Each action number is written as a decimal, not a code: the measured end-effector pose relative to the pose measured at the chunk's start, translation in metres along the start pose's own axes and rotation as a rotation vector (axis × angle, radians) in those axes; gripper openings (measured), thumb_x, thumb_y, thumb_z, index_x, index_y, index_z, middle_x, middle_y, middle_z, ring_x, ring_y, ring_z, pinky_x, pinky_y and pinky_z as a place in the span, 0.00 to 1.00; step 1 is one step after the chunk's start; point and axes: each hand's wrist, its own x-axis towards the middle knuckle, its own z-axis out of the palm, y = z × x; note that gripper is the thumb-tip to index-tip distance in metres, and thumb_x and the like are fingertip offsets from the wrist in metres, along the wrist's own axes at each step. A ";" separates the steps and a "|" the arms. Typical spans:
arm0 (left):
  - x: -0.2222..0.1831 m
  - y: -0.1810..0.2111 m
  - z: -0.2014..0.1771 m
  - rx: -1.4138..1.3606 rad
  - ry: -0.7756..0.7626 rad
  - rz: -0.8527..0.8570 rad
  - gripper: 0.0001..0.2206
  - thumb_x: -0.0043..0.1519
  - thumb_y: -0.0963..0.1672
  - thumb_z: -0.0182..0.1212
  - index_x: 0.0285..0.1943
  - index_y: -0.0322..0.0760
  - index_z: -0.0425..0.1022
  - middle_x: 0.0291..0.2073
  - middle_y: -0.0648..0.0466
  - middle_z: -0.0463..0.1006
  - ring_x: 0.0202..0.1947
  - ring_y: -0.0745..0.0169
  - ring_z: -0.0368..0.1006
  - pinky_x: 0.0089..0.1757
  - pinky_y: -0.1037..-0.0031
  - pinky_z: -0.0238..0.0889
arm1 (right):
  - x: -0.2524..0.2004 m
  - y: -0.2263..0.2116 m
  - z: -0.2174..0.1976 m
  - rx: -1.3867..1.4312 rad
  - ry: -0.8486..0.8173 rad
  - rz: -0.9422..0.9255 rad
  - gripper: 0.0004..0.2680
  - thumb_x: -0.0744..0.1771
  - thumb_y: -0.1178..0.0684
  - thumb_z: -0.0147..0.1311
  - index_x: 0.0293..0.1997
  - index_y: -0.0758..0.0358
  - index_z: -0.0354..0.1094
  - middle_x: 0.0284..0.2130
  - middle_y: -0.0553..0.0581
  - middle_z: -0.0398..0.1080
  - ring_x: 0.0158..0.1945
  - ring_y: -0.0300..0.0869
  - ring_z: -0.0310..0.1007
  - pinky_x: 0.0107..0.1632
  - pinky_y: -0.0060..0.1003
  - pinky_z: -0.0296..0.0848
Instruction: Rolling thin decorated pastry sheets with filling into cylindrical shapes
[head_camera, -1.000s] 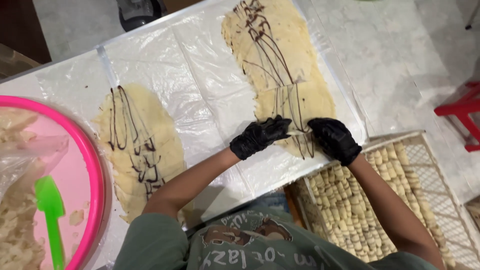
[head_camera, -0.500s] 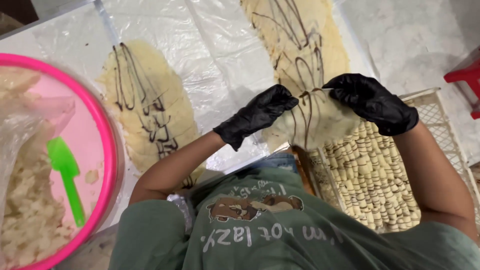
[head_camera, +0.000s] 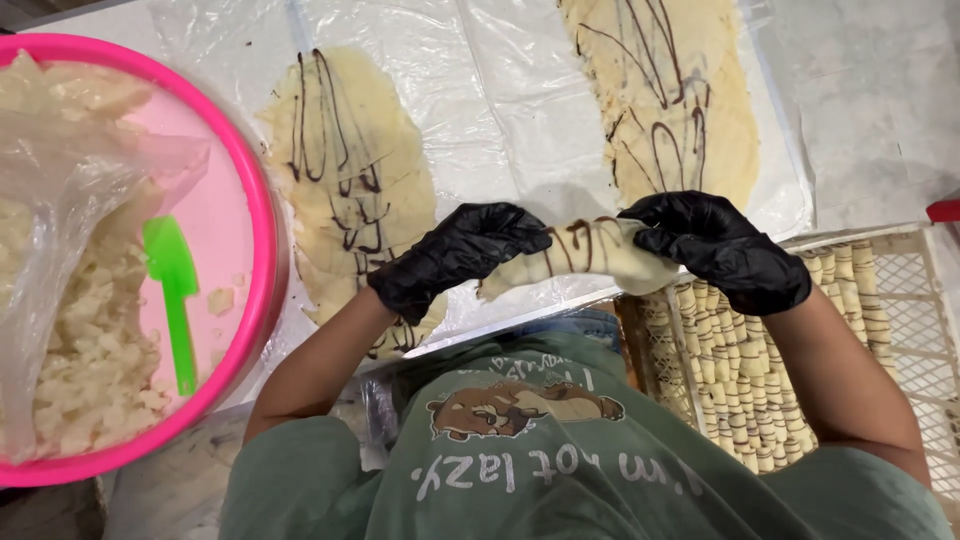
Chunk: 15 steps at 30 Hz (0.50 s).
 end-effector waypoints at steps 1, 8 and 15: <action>-0.004 0.000 -0.001 -0.051 0.002 -0.026 0.14 0.62 0.32 0.61 0.57 0.20 0.74 0.52 0.33 0.79 0.55 0.37 0.76 0.58 0.56 0.68 | -0.003 -0.005 0.003 0.019 0.008 0.022 0.14 0.64 0.62 0.63 0.55 0.64 0.74 0.44 0.59 0.79 0.46 0.42 0.80 0.52 0.36 0.77; 0.007 0.012 -0.025 -0.007 -0.077 -0.055 0.23 0.59 0.31 0.58 0.65 0.17 0.65 0.59 0.31 0.73 0.64 0.34 0.69 0.66 0.48 0.56 | 0.043 0.028 0.007 0.031 -0.080 -0.056 0.15 0.64 0.59 0.62 0.58 0.66 0.72 0.49 0.62 0.77 0.54 0.45 0.77 0.57 0.42 0.75; 0.022 -0.015 -0.055 1.666 0.479 0.671 0.16 0.67 0.47 0.65 0.63 0.43 0.77 0.53 0.52 0.82 0.54 0.57 0.79 0.53 0.69 0.73 | 0.096 0.125 0.032 -0.885 0.299 -0.636 0.15 0.71 0.49 0.54 0.66 0.55 0.70 0.54 0.62 0.74 0.58 0.54 0.73 0.60 0.49 0.71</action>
